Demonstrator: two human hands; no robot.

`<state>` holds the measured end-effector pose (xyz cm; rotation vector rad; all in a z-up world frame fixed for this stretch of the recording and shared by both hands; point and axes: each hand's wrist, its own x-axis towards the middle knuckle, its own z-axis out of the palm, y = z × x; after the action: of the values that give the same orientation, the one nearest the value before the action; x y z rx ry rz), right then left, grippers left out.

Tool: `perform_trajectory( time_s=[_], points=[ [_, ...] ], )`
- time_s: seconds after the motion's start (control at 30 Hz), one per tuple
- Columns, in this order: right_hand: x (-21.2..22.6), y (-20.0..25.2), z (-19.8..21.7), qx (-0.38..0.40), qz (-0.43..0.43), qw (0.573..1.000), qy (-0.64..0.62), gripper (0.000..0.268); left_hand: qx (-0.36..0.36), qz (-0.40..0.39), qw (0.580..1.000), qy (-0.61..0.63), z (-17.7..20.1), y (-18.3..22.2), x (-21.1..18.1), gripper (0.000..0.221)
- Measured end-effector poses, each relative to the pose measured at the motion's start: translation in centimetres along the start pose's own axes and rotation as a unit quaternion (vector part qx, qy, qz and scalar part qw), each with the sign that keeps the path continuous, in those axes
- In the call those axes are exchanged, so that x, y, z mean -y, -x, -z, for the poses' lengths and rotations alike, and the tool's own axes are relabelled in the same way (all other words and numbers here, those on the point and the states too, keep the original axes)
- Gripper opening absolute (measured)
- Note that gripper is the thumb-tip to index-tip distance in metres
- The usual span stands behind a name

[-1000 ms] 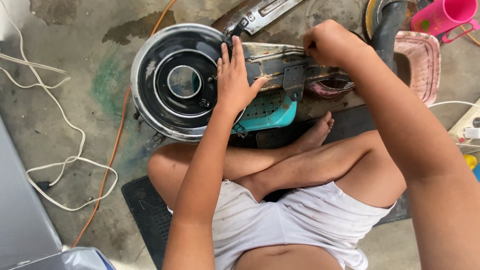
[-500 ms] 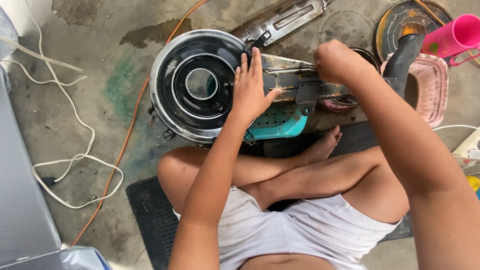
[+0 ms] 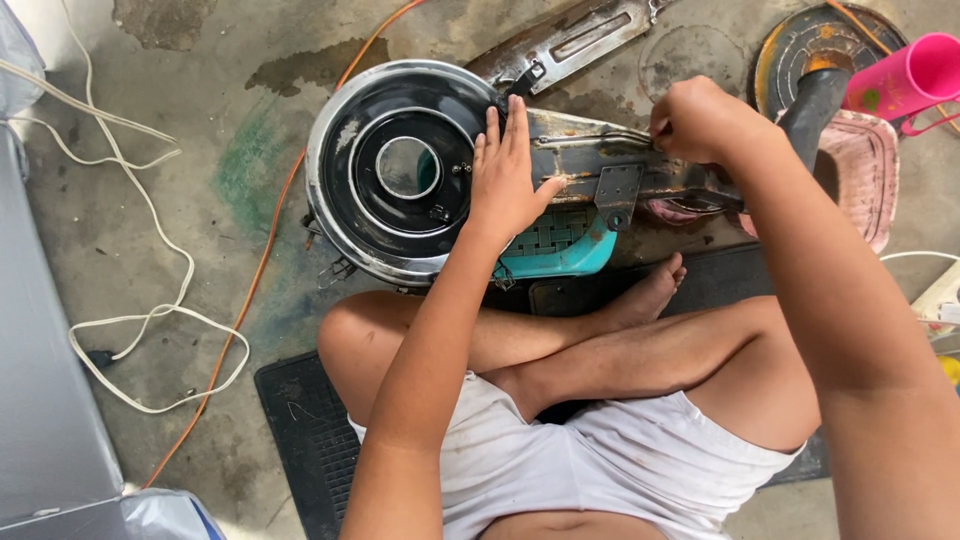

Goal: The person sits cross-legged on a mat and scrubs a metal motorcycle part with a small abrasive pad. They hold the part steady with one hand while repeatedly rubbing the surface with the other hand. The part rests on a small blue stool between their legs.

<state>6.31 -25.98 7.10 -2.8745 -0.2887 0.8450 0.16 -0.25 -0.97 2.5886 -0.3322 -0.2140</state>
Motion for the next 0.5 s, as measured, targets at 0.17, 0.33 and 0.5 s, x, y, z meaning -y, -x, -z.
perform_trajectory(
  time_s=[0.17, 0.33, 0.5],
  points=[
    [3.4, -0.8, 0.3, -0.018, 0.045, 0.998, -0.032, 0.015, -0.003, -0.001, 1.0, -0.005, 0.1, -0.1, 0.0, 0.117],
    [7.6, -2.1, 0.3, -0.018, 0.078, 0.997, 0.011, 0.025, 0.001, 0.001, 1.0, 0.007, 0.0, 0.0, 0.2, 0.116],
    [10.6, -2.0, 0.1, -0.035, 0.156, 0.987, -0.018, 0.021, -0.009, -0.005, 1.0, -0.003, -0.5, -0.1, 0.3, 0.119]
  ],
)
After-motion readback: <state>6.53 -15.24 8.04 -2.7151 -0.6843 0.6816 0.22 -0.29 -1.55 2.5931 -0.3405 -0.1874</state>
